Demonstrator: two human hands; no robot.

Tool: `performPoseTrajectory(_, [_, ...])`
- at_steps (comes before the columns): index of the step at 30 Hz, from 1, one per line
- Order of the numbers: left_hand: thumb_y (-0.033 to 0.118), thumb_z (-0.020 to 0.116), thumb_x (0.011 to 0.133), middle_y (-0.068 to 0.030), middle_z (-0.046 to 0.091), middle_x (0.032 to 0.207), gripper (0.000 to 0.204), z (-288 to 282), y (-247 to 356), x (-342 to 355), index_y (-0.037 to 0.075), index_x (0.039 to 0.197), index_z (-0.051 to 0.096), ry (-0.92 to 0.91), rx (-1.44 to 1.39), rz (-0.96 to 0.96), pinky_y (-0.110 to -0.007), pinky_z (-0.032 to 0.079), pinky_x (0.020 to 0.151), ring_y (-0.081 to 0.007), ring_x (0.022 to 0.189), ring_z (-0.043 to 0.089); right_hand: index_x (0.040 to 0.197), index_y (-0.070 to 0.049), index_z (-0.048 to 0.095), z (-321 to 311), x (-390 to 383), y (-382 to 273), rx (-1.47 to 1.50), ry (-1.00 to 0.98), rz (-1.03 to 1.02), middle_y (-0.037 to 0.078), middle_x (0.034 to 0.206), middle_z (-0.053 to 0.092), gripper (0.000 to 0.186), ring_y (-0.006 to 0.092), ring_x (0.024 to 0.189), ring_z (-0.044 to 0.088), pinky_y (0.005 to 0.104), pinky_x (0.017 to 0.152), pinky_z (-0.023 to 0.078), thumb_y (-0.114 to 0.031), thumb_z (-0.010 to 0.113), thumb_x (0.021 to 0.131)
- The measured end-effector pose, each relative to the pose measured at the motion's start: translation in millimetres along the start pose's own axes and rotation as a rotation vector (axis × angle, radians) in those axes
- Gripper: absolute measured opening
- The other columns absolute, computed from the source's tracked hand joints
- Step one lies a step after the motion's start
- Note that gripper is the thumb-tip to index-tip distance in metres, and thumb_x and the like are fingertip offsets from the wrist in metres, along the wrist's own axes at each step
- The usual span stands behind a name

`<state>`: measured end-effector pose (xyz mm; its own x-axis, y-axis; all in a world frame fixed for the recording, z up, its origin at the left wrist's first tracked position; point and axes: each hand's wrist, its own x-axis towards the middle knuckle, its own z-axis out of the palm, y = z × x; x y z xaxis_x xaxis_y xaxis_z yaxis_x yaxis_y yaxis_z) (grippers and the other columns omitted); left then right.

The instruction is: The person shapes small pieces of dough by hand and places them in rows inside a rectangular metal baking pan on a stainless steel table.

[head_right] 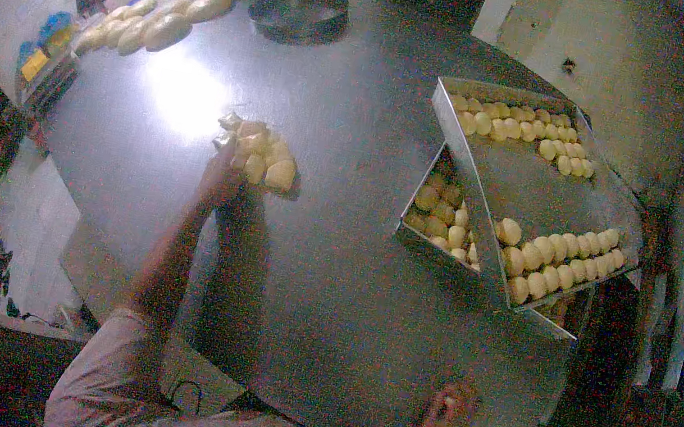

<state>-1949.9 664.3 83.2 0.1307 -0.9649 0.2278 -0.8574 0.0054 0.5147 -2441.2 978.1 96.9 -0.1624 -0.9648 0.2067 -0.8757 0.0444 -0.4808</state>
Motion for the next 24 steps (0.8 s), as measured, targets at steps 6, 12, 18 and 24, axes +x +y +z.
performPoseTrajectory(6, [0.011, 0.050, 0.083, -0.0203, 0.053, 0.103, 0.041, -7, 70, -116, 0.003, 0.123, 0.042, -0.101, -0.113, 0.155, -0.044, 0.040, 0.081, -0.0395, 0.093, 0.049, 0.103, -0.003, 0.055, -38, 103, 58, -0.264, 0.261, 0.594, 0.018, 0.097, 0.058, 0.035, 0.0346, 0.094, 0.054, 0.0431, 0.083, 0.041, -0.023, 0.063, 0.076])
performPoseTrajectory(12, [0.018, 0.048, 0.090, -0.0050, 0.050, 0.085, 0.014, -47, 145, -190, 0.004, 0.093, 0.049, -0.371, -0.849, -0.232, -0.029, 0.041, 0.073, -0.0162, 0.080, 0.049, 0.094, -0.003, 0.054, -40, 33, 83, -0.275, 0.419, -0.091, 0.014, 0.085, 0.056, 0.026, 0.0301, 0.073, 0.054, 0.0390, 0.066, 0.044, -0.012, 0.062, 0.070])
performPoseTrajectory(18, [0.009, 0.061, 0.081, 0.0007, 0.047, 0.082, 0.015, -18, 212, -200, 0.009, 0.086, 0.047, -0.243, -1.130, -0.396, -0.023, 0.040, 0.067, -0.0083, 0.076, 0.046, 0.096, -0.002, 0.053, -59, 60, 68, -0.311, 0.215, -0.178, 0.013, 0.088, 0.057, 0.027, 0.0276, 0.080, 0.056, 0.0358, 0.067, 0.045, -0.007, 0.058, 0.069])
performPoseTrajectory(24, [0.009, 0.064, 0.079, 0.0011, 0.048, 0.082, 0.023, -39, 212, -227, 0.009, 0.090, 0.045, -0.127, -1.062, -0.446, -0.023, 0.042, 0.065, -0.0083, 0.076, 0.047, 0.109, -0.003, 0.052, -139, 98, 94, 0.631, 0.061, 0.301, 0.007, 0.102, 0.055, 0.035, 0.0190, 0.091, 0.054, 0.0342, 0.077, 0.046, -0.014, 0.059, 0.076])
